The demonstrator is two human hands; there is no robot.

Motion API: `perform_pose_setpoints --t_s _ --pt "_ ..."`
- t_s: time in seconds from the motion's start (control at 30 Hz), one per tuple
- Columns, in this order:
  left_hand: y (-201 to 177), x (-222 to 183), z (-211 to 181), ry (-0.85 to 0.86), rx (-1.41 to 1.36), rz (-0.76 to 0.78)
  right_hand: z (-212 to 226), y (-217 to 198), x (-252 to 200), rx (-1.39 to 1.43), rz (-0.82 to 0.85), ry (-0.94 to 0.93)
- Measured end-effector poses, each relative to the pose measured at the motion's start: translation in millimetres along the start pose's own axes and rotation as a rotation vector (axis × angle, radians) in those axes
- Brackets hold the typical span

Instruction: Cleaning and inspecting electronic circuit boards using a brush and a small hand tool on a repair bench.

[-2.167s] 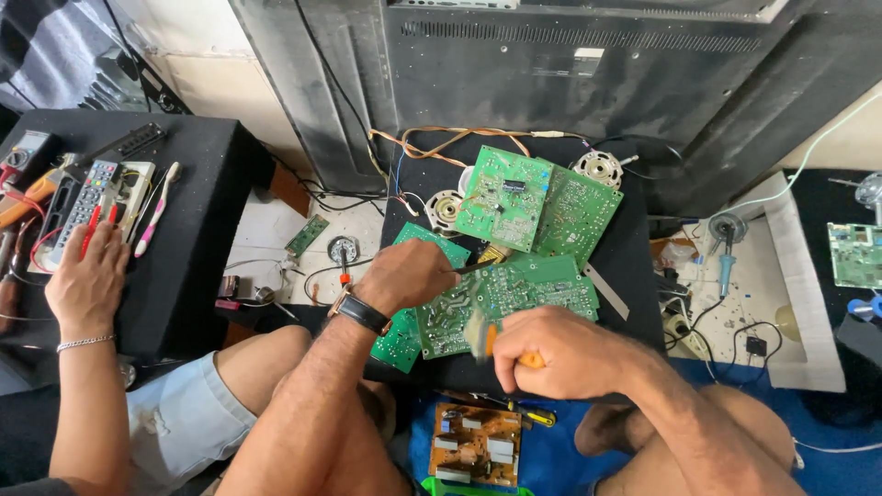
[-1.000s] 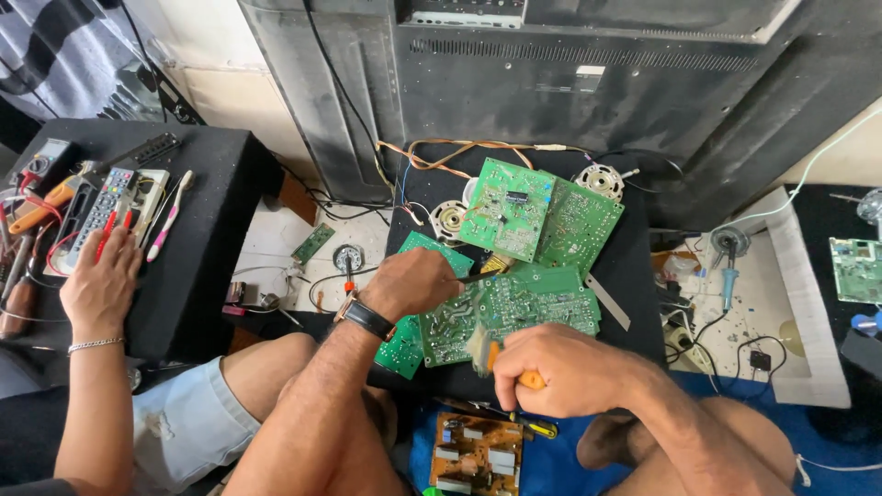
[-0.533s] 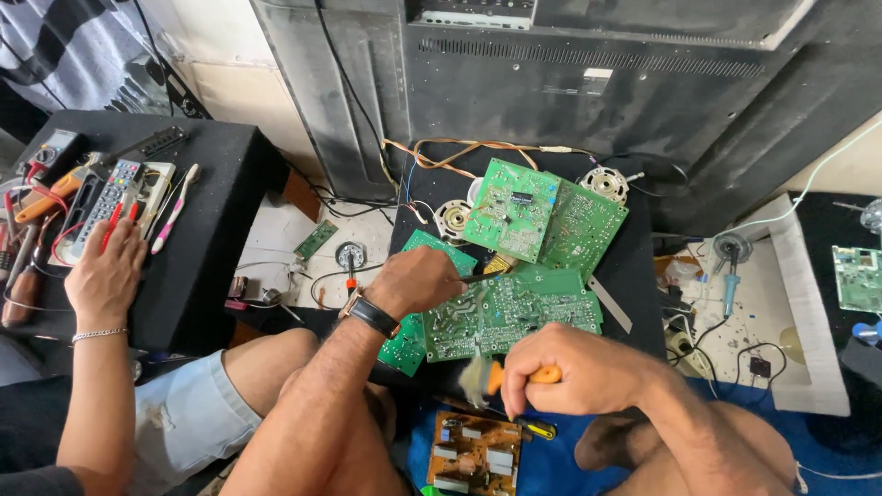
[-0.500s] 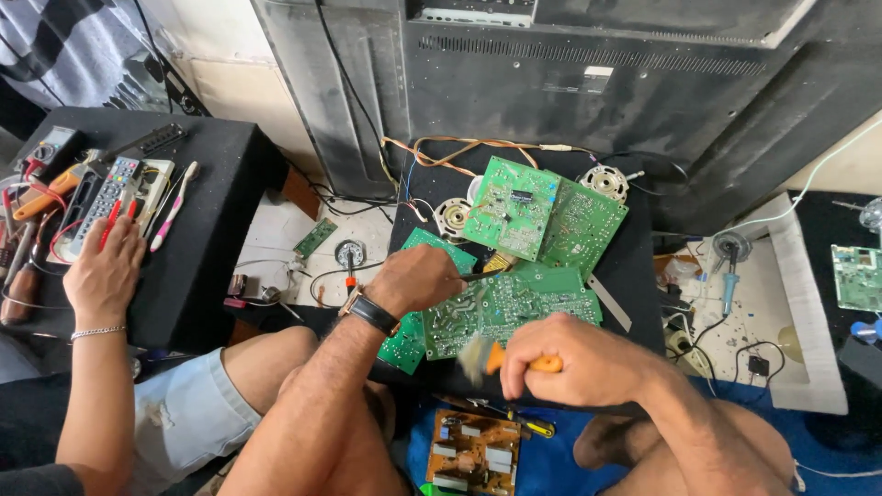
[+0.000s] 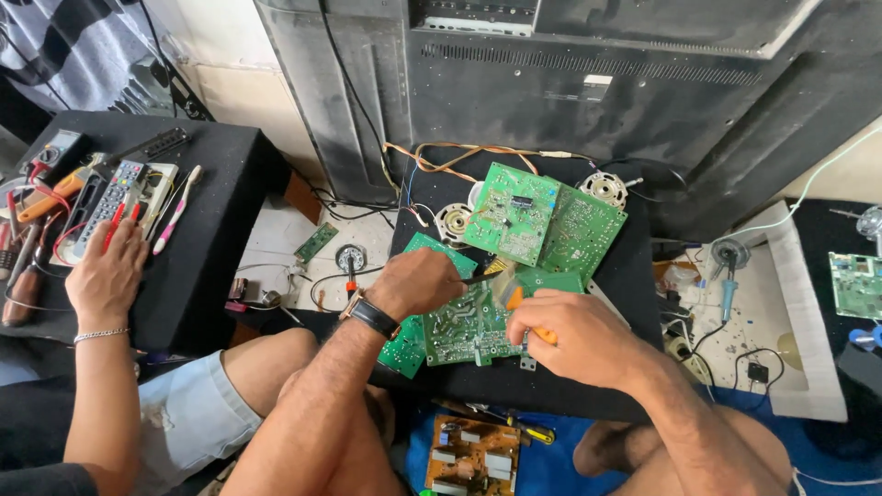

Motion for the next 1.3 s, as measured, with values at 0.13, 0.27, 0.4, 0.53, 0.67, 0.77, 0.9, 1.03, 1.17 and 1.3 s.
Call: perform_pose_setpoints --t_s 0.13,0.27,0.4,0.53,0.67,0.77,0.9,1.03,1.17,1.3 --pt "-1.0 -1.0 -0.3 0.011 0.008 0.004 -2.7 7.6 2.9 -0.013 -0.017 -0.002" --pt "-2.2 -1.9 -0.5 0.000 0.007 -0.012 0.7 10.0 5.5 -0.010 -0.002 0.000" --pt "0.4 -1.4 -0.2 0.004 0.013 -0.011 5.7 18.1 5.0 0.085 0.068 -0.023" --pt "-0.3 -2.3 1.2 0.007 -0.007 -0.015 25.5 19.7 -5.3 0.210 0.195 -0.080" --pt "1.0 -3.3 -2.6 0.009 0.073 0.023 31.1 15.3 -11.3 0.438 0.303 -0.078" --pt "-2.2 -5.1 -5.7 -0.003 0.074 0.027 20.4 5.0 -7.6 0.344 0.103 -0.105" --pt "-1.5 -4.6 -6.8 -0.009 0.075 0.030 5.8 17.1 -4.3 0.099 0.079 -0.001" --pt "-3.0 -6.8 -8.8 -0.009 0.086 0.023 34.4 20.6 -10.9 0.166 0.212 -0.095" --pt "-5.1 -11.8 -11.2 -0.009 0.055 0.021 25.6 18.0 -10.7 0.297 0.242 0.036" --pt "-5.7 -14.7 -16.1 0.008 0.043 0.033 -3.1 23.1 -8.3 0.014 0.121 0.057"
Point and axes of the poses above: each hand's wrist, its own x-axis towards the middle knuckle, its own y-axis out of the palm, z = x × y, the point moved 8 cm from there along x, towards the middle knuckle, and after that the axes turned 1 degree about -y, right-handed, at the moved point
